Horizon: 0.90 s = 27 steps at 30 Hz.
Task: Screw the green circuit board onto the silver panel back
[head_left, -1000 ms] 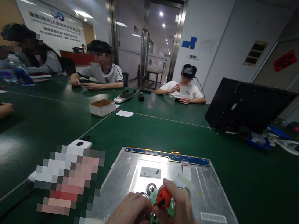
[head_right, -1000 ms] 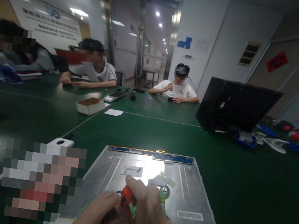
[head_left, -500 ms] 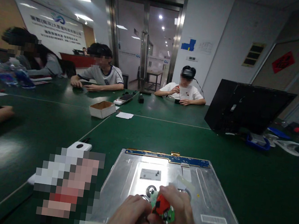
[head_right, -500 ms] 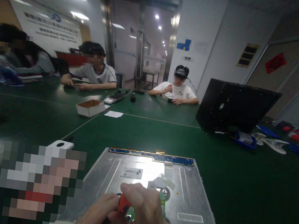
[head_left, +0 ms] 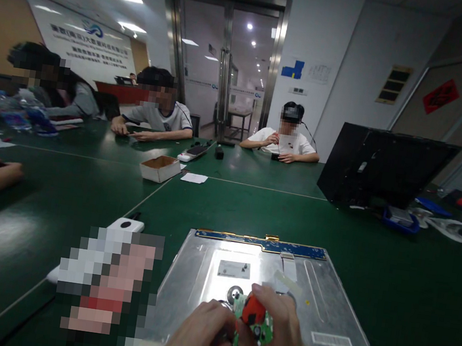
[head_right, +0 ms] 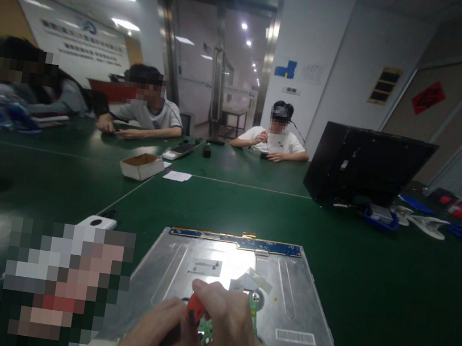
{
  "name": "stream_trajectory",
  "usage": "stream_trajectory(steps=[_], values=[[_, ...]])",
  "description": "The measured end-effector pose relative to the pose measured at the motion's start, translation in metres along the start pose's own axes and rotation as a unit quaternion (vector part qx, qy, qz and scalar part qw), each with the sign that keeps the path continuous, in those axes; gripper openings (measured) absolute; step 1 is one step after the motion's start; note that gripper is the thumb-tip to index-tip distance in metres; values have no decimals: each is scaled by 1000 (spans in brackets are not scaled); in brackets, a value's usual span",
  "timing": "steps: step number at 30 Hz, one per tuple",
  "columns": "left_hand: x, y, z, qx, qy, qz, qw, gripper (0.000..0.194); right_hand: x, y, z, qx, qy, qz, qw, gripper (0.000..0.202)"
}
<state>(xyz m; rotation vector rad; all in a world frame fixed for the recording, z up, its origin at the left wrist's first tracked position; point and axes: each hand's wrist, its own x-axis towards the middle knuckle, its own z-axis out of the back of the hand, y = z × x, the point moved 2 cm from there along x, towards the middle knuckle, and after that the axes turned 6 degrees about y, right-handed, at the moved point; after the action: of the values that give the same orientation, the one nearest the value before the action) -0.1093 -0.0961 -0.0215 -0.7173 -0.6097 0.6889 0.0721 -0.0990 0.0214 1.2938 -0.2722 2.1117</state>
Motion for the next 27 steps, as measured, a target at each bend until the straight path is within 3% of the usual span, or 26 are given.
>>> stream_trajectory(steps=[8,19,27], values=[[0,0,-1,4,-8,-6,1000,16,16,8,4,9,-35,2,999,34],[1,2,-1,8,9,0,1000,12,-5,-4,2,8,21,-3,1000,54],[1,7,-3,13,4,-2,1000,11,2,5,0,-18,-27,-29,999,30]])
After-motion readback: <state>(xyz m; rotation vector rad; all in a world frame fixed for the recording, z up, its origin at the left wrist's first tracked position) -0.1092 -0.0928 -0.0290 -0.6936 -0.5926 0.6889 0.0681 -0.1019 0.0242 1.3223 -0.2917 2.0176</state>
